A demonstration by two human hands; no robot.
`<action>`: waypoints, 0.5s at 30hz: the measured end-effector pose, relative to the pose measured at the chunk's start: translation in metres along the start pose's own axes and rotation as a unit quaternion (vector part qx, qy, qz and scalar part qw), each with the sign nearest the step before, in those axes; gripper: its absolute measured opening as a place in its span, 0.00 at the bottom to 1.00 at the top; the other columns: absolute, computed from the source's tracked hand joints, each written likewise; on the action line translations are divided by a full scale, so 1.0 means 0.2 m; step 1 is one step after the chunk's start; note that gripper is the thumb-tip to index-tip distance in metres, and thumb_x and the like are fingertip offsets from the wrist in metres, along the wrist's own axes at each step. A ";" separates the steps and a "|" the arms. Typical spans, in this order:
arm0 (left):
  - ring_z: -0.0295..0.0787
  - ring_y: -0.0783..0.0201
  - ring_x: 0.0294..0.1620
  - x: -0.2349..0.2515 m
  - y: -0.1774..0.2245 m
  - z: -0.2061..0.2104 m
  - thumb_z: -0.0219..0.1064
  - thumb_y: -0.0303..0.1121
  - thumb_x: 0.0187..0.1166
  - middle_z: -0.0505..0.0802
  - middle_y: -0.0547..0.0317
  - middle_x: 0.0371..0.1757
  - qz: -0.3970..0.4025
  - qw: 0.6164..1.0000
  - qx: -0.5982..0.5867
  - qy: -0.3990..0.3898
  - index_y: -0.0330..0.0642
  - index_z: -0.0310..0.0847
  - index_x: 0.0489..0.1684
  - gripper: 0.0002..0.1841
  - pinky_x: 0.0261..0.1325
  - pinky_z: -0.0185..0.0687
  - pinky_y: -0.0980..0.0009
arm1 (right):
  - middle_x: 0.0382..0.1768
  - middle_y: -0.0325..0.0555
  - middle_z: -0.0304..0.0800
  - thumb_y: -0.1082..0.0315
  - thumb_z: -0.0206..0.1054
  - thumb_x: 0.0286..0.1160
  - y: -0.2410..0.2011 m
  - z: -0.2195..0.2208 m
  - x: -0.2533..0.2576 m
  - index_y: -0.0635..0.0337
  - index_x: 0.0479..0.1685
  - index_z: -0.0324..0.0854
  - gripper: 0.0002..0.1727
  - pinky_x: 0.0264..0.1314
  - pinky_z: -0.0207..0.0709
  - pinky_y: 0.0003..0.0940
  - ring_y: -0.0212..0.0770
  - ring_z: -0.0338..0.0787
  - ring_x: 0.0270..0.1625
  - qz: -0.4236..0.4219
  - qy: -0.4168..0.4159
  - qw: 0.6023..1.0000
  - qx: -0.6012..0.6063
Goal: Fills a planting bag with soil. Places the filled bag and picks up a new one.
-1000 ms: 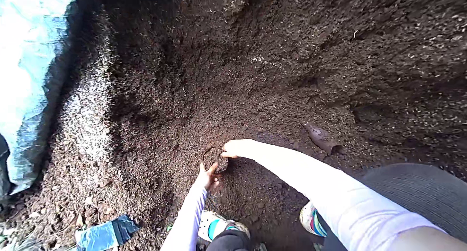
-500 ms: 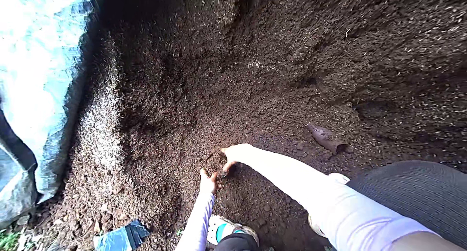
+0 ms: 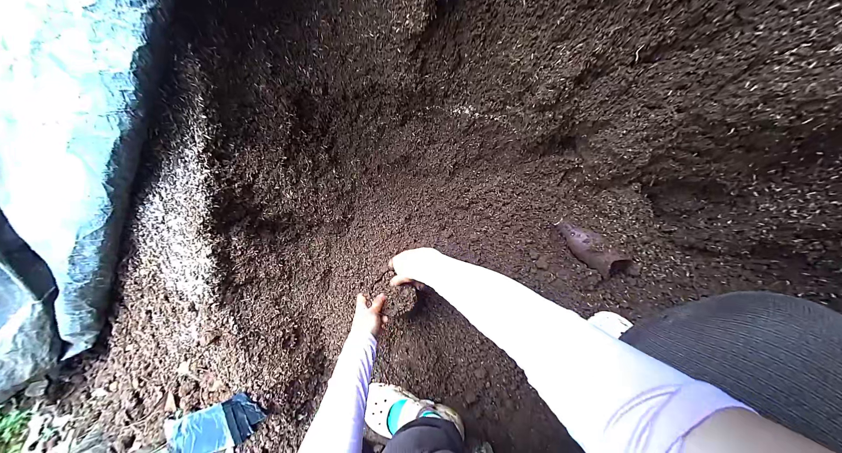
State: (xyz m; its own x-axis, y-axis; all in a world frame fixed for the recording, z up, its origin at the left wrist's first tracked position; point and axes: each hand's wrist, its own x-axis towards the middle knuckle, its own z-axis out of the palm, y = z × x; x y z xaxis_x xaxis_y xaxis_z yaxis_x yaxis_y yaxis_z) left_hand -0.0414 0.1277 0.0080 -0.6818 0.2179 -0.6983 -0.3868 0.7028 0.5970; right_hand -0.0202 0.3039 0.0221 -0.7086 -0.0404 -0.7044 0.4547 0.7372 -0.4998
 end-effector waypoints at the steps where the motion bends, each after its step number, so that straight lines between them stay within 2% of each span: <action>1: 0.79 0.68 0.28 0.01 0.00 0.01 0.60 0.35 0.91 0.82 0.51 0.42 0.022 0.999 0.027 0.026 0.38 0.60 0.77 0.21 0.29 0.76 0.71 | 0.76 0.70 0.77 0.52 0.63 0.87 -0.04 -0.01 -0.03 0.64 0.83 0.69 0.33 0.78 0.67 0.72 0.68 0.76 0.81 -0.009 0.000 0.999 -0.041; 2: 0.86 0.57 0.54 0.01 0.00 0.00 0.61 0.31 0.90 0.84 0.39 0.64 0.035 0.998 0.039 0.032 0.35 0.59 0.83 0.25 0.55 0.82 0.60 | 0.76 0.69 0.78 0.55 0.64 0.87 -0.07 -0.01 -0.05 0.64 0.83 0.69 0.31 0.77 0.68 0.72 0.68 0.76 0.81 -0.013 0.002 0.998 -0.065; 3: 0.78 0.48 0.76 0.00 0.00 0.00 0.59 0.29 0.90 0.75 0.33 0.81 0.049 0.997 0.060 0.024 0.33 0.52 0.90 0.31 0.77 0.74 0.53 | 0.76 0.69 0.78 0.56 0.64 0.87 -0.08 -0.01 -0.07 0.65 0.84 0.68 0.32 0.77 0.68 0.71 0.67 0.77 0.80 -0.019 0.000 0.997 -0.069; 4: 0.72 0.44 0.84 -0.01 0.00 -0.01 0.58 0.31 0.91 0.72 0.32 0.85 0.060 0.991 0.113 0.030 0.34 0.50 0.92 0.32 0.84 0.66 0.48 | 0.75 0.69 0.78 0.54 0.64 0.87 -0.06 -0.02 -0.07 0.65 0.85 0.66 0.34 0.76 0.69 0.71 0.67 0.78 0.79 -0.029 -0.004 0.998 -0.055; 5: 0.73 0.41 0.84 -0.02 0.01 -0.01 0.55 0.35 0.92 0.75 0.33 0.83 0.065 0.978 0.192 0.043 0.37 0.51 0.93 0.31 0.85 0.65 0.44 | 0.73 0.69 0.80 0.50 0.65 0.86 -0.01 -0.02 -0.05 0.65 0.85 0.66 0.36 0.75 0.70 0.70 0.67 0.80 0.76 -0.042 -0.005 0.999 -0.012; 7: 0.83 0.39 0.75 -0.06 0.01 -0.02 0.48 0.44 0.95 0.85 0.35 0.74 0.074 0.937 0.333 0.073 0.42 0.58 0.90 0.28 0.75 0.75 0.37 | 0.69 0.66 0.82 0.37 0.59 0.85 0.12 0.00 0.00 0.60 0.83 0.69 0.40 0.72 0.73 0.65 0.62 0.84 0.69 -0.028 0.005 0.990 0.140; 8: 0.82 0.38 0.75 -0.08 0.00 -0.02 0.47 0.47 0.95 0.84 0.34 0.73 0.099 0.923 0.362 0.084 0.40 0.62 0.88 0.28 0.76 0.75 0.39 | 0.72 0.63 0.83 0.33 0.53 0.86 0.19 0.03 0.03 0.56 0.84 0.71 0.40 0.75 0.71 0.65 0.61 0.84 0.73 -0.018 0.031 0.985 0.170; 9: 0.78 0.34 0.76 -0.09 -0.03 -0.03 0.51 0.50 0.93 0.81 0.30 0.74 0.152 0.915 0.361 0.098 0.36 0.67 0.85 0.31 0.78 0.71 0.40 | 0.78 0.61 0.78 0.35 0.48 0.89 0.25 0.09 0.04 0.53 0.85 0.71 0.38 0.83 0.64 0.67 0.62 0.77 0.81 -0.017 0.059 0.986 0.155; 10: 0.75 0.31 0.76 -0.08 -0.07 -0.05 0.58 0.54 0.87 0.79 0.27 0.74 0.232 0.904 0.341 0.111 0.33 0.70 0.83 0.35 0.79 0.68 0.40 | 0.83 0.59 0.73 0.41 0.49 0.92 0.34 0.19 0.07 0.51 0.87 0.70 0.34 0.87 0.58 0.69 0.63 0.70 0.87 -0.024 0.092 0.988 0.123; 11: 0.73 0.30 0.78 -0.06 -0.10 -0.05 0.64 0.61 0.75 0.76 0.26 0.78 0.311 0.884 0.329 0.118 0.30 0.70 0.82 0.44 0.80 0.66 0.39 | 0.88 0.57 0.66 0.46 0.56 0.89 0.42 0.31 0.10 0.47 0.88 0.69 0.31 0.87 0.54 0.73 0.65 0.62 0.90 -0.027 0.114 0.988 0.096; 13: 0.65 0.31 0.86 -0.01 -0.14 -0.04 0.72 0.73 0.53 0.68 0.28 0.88 0.419 0.835 0.341 0.107 0.31 0.68 0.84 0.61 0.85 0.61 0.38 | 0.95 0.54 0.49 0.50 0.74 0.75 0.55 0.55 0.11 0.42 0.92 0.64 0.42 0.86 0.43 0.82 0.67 0.44 0.96 -0.035 0.116 0.991 0.049; 14: 0.62 0.32 0.89 0.01 -0.15 -0.02 0.75 0.76 0.47 0.64 0.30 0.90 0.441 0.817 0.358 0.098 0.33 0.67 0.86 0.65 0.87 0.58 0.38 | 0.96 0.54 0.46 0.49 0.80 0.67 0.60 0.66 0.08 0.42 0.91 0.64 0.47 0.86 0.41 0.83 0.68 0.40 0.96 -0.038 0.115 0.992 0.028; 15: 0.61 0.33 0.89 0.02 -0.15 0.00 0.76 0.76 0.45 0.63 0.31 0.91 0.448 0.807 0.375 0.089 0.36 0.67 0.87 0.66 0.87 0.57 0.37 | 0.95 0.57 0.46 0.50 0.84 0.62 0.63 0.76 0.03 0.44 0.89 0.68 0.48 0.85 0.41 0.83 0.69 0.41 0.96 -0.048 0.111 0.993 0.007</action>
State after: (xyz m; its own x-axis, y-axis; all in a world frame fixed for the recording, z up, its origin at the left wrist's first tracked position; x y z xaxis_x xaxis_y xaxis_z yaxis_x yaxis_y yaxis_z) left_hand -0.0335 0.1073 -0.0132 -0.5833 0.8122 -0.0109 0.7499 0.5436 0.3772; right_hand 0.1145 0.2944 -0.1228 -0.8493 0.0408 -0.5264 0.3859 0.7283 -0.5662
